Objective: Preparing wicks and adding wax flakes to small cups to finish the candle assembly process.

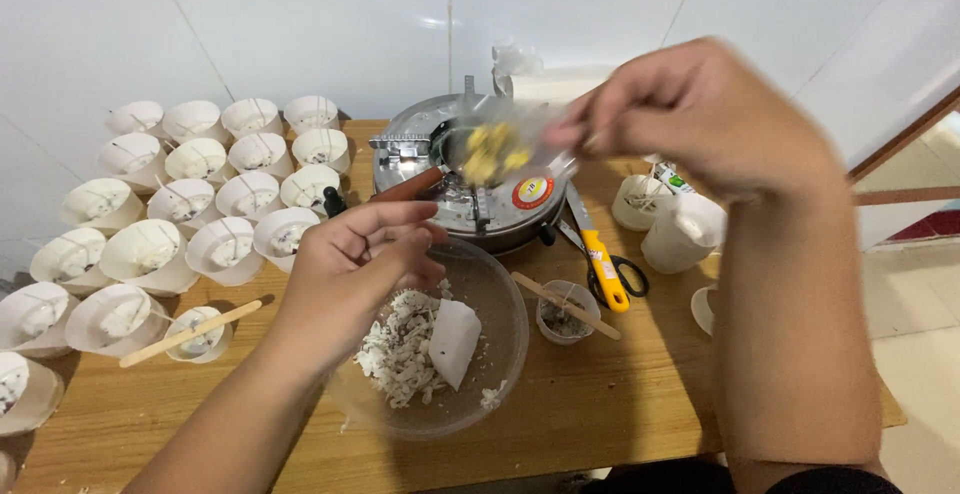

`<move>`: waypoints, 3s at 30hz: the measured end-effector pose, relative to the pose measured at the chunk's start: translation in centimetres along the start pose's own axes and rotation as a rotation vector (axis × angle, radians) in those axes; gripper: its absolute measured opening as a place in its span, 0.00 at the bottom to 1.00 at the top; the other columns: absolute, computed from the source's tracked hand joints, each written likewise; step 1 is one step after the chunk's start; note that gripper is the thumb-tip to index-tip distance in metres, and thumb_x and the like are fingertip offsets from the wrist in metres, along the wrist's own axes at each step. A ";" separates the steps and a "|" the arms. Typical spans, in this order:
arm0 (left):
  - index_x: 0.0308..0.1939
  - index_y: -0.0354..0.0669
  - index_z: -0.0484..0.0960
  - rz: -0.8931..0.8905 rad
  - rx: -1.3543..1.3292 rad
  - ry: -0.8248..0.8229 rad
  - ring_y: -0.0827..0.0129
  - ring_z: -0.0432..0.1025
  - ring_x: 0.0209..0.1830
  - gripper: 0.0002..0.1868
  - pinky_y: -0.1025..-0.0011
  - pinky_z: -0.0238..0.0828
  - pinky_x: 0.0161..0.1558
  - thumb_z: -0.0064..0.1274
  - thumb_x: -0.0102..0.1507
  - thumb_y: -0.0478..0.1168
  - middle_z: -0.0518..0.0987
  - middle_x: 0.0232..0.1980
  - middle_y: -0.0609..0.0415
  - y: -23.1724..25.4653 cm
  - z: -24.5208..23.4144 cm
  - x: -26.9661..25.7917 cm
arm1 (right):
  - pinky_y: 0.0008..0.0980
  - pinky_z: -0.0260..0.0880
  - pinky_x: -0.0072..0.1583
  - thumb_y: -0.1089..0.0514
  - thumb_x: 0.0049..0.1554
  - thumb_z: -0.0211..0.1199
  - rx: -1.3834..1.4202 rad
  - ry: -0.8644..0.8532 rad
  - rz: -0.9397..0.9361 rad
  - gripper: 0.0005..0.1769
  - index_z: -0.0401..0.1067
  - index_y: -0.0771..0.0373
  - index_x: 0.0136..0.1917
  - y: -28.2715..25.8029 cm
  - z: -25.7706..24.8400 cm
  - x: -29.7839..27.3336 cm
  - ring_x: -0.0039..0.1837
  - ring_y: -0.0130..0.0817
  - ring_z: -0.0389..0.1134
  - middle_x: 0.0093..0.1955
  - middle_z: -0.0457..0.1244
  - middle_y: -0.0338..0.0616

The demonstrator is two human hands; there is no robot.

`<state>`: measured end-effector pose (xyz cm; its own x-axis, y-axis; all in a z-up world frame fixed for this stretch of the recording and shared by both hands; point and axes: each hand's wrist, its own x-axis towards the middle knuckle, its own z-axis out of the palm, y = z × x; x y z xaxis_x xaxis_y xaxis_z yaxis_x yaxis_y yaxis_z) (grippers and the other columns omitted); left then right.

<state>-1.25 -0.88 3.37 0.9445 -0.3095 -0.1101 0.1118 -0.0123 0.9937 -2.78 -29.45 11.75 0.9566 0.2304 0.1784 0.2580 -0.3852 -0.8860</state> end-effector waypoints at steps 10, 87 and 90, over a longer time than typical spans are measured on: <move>0.48 0.31 0.87 0.073 -0.068 -0.033 0.61 0.81 0.28 0.13 0.70 0.82 0.35 0.57 0.62 0.34 0.89 0.45 0.43 -1.4 -0.2 0.4 | 0.27 0.37 0.29 0.50 0.57 0.72 -0.422 0.630 0.533 0.15 0.72 0.53 0.32 2.6 -3.8 1.2 0.39 0.11 0.66 0.34 0.68 0.35; 0.50 0.33 0.87 0.008 -0.065 -0.026 0.62 0.81 0.33 0.14 0.68 0.83 0.37 0.55 0.63 0.34 0.89 0.42 0.42 -0.8 0.4 -0.4 | 0.28 0.55 0.36 0.59 0.52 0.74 -0.671 0.138 0.645 0.05 0.84 0.56 0.34 -2.2 4.0 -3.2 0.27 0.27 0.57 0.26 0.69 0.39; 0.58 0.29 0.82 -0.075 -0.208 -0.166 0.53 0.83 0.41 0.22 0.64 0.84 0.44 0.50 0.62 0.37 0.88 0.48 0.35 -0.9 0.1 -0.2 | 0.29 0.57 0.39 0.58 0.48 0.71 -0.688 0.141 0.544 0.02 0.81 0.57 0.33 -3.0 4.7 -1.4 0.32 0.26 0.61 0.30 0.70 0.35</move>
<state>-1.54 -0.92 2.50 0.8694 -0.4672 -0.1609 0.2568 0.1490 0.9549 -5.49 -24.40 12.17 0.9666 -0.2358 -0.1007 -0.2561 -0.8713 -0.4185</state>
